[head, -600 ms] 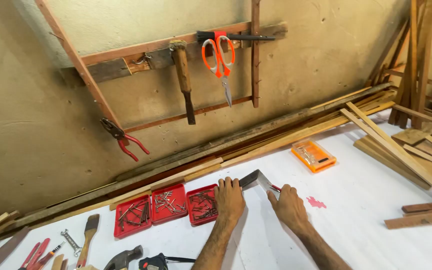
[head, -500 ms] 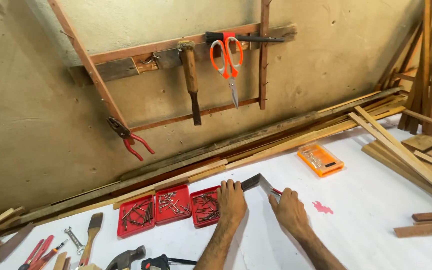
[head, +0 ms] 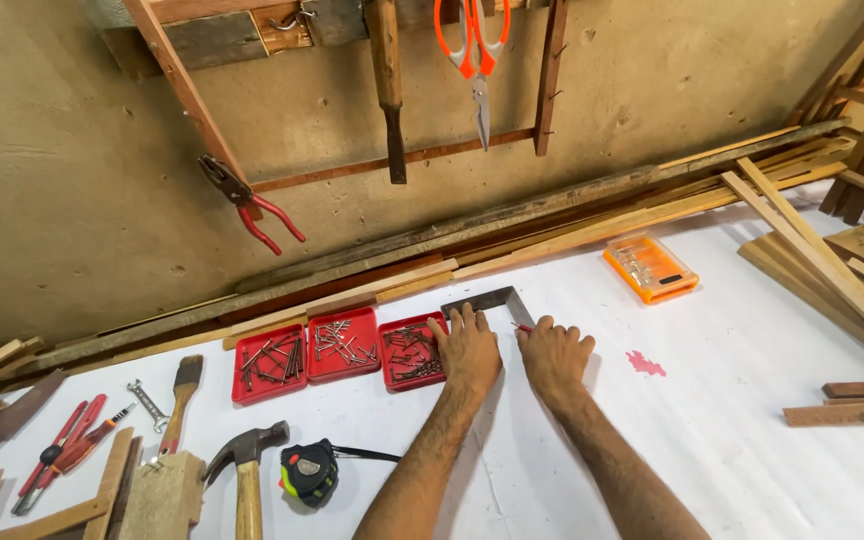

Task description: Measure a strip of wood and sand it with a sanding block.

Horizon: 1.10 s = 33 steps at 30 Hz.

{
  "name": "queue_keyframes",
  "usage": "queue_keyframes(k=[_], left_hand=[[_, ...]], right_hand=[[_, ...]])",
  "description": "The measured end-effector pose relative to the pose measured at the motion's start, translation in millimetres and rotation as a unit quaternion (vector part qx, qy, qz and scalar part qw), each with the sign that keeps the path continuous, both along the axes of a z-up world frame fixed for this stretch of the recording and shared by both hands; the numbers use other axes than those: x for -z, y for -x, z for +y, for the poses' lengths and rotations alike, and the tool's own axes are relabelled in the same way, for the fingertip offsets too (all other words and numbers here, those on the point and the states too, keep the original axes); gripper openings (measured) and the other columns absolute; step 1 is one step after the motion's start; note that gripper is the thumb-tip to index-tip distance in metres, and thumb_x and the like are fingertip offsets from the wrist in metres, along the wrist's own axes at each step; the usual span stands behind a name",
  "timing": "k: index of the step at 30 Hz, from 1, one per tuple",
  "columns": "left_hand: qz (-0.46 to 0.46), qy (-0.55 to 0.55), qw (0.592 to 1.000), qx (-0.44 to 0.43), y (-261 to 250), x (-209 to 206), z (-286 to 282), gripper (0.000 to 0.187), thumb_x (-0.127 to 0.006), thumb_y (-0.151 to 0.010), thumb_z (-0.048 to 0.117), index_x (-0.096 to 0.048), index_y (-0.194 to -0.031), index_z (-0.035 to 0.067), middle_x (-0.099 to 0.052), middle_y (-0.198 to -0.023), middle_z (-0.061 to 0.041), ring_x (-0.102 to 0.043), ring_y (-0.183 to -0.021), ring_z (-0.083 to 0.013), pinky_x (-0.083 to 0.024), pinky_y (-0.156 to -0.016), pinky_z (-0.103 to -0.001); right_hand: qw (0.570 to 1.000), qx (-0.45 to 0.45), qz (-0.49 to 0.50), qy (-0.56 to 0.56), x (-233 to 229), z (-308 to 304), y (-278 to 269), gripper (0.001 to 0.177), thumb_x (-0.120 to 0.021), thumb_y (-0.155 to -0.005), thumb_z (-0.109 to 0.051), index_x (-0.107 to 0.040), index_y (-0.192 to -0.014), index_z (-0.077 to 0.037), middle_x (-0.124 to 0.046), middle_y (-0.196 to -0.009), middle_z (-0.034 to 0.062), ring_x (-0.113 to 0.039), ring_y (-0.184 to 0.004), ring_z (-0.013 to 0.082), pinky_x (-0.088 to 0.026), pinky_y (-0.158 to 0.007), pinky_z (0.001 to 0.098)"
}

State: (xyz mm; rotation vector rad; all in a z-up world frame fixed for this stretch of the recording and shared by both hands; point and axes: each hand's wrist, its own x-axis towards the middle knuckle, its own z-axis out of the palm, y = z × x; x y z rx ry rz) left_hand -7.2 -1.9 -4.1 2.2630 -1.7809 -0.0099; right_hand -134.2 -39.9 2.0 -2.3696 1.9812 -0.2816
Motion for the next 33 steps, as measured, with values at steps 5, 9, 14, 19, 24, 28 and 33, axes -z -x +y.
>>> queue_keyframes(k=[5, 9, 14, 19, 24, 28, 33], left_hand=[[0.012, -0.04, 0.999, -0.009, -7, 2, -9, 0.06, -0.051, -0.103, 0.031, -0.039, -0.15, -0.004, -0.03, -0.163, -0.017, -0.026, -0.149, -0.0372, -0.012, -0.117, -0.072], [0.015, -0.053, 0.998, -0.008, -11, 9, -19, 0.061, -0.048, -0.105, 0.032, -0.035, -0.153, -0.002, -0.025, -0.166, -0.016, -0.021, -0.152, -0.0366, -0.01, -0.119, -0.07], [0.016, -0.064, 0.998, -0.007, -14, 4, -22, 0.061, -0.048, -0.105, 0.031, -0.034, -0.154, -0.002, -0.024, -0.166, -0.016, -0.021, -0.153, -0.0365, -0.009, -0.119, -0.07], [0.013, -0.028, 1.0, 0.006, -16, 4, -10, 0.061, -0.053, -0.102, 0.031, -0.038, -0.151, -0.002, -0.03, -0.162, -0.018, -0.026, -0.149, -0.0391, -0.013, -0.117, -0.071], [-0.019, -0.013, 0.999, 0.029, -24, -27, 27, 0.046, -0.065, -0.091, 0.022, -0.061, -0.131, -0.001, -0.049, -0.146, -0.021, -0.039, -0.141, -0.04, -0.025, -0.109, -0.071], [-0.028, 0.016, 0.999, 0.03, -34, -27, 47, 0.035, -0.067, -0.086, 0.014, -0.069, -0.119, 0.001, -0.057, -0.135, -0.019, -0.045, -0.134, -0.0386, -0.029, -0.105, -0.069], [-0.009, 0.048, 0.998, 0.03, -47, -30, 73, 0.032, -0.07, -0.08, 0.013, -0.074, -0.111, 0.004, -0.062, -0.126, -0.014, -0.051, -0.127, -0.0335, -0.034, -0.102, -0.066]], right_hand=[[1.0, -0.018, -0.005, 0.003, -1, -7, 1, 0.049, -0.057, -0.1, -0.054, -0.061, -0.1, -0.005, -0.075, -0.086, 0.0152, -0.072, -0.09, 0.0336, -0.053, -0.078, 0.0505], [0.995, -0.042, -0.082, -0.037, -1, -11, 2, 0.047, -0.054, -0.103, -0.05, -0.051, -0.105, -0.003, -0.073, -0.081, 0.0212, -0.073, -0.077, 0.0391, -0.058, -0.063, 0.0528], [0.992, -0.066, -0.108, 0.0, 7, -16, -5, 0.038, -0.052, -0.104, -0.039, -0.046, -0.109, -0.002, -0.069, -0.085, 0.0245, -0.072, -0.069, 0.0422, -0.058, -0.054, 0.0535], [0.987, -0.102, -0.117, 0.028, -1, -8, -17, 0.03, -0.05, -0.107, -0.031, -0.049, -0.11, -0.001, -0.064, -0.097, 0.0238, -0.072, -0.069, 0.0428, -0.058, -0.05, 0.0529], [0.969, -0.164, -0.08, 0.166, -4, 9, -38, 0.027, -0.06, -0.096, -0.027, -0.067, -0.095, -0.001, -0.068, -0.1, 0.0199, -0.065, -0.095, 0.037, -0.051, -0.073, 0.0545], [0.969, -0.177, -0.089, 0.145, 4, 16, -48, 0.025, -0.064, -0.094, -0.026, -0.07, -0.092, -0.002, -0.071, -0.097, 0.0197, -0.063, -0.099, 0.0376, -0.05, -0.08, 0.0557], [0.968, -0.165, -0.133, 0.132, 18, 22, -53, 0.031, -0.068, -0.098, -0.034, -0.068, -0.097, -0.003, -0.07, -0.093, 0.022, -0.067, -0.088, 0.042, -0.053, -0.076, 0.0559]])
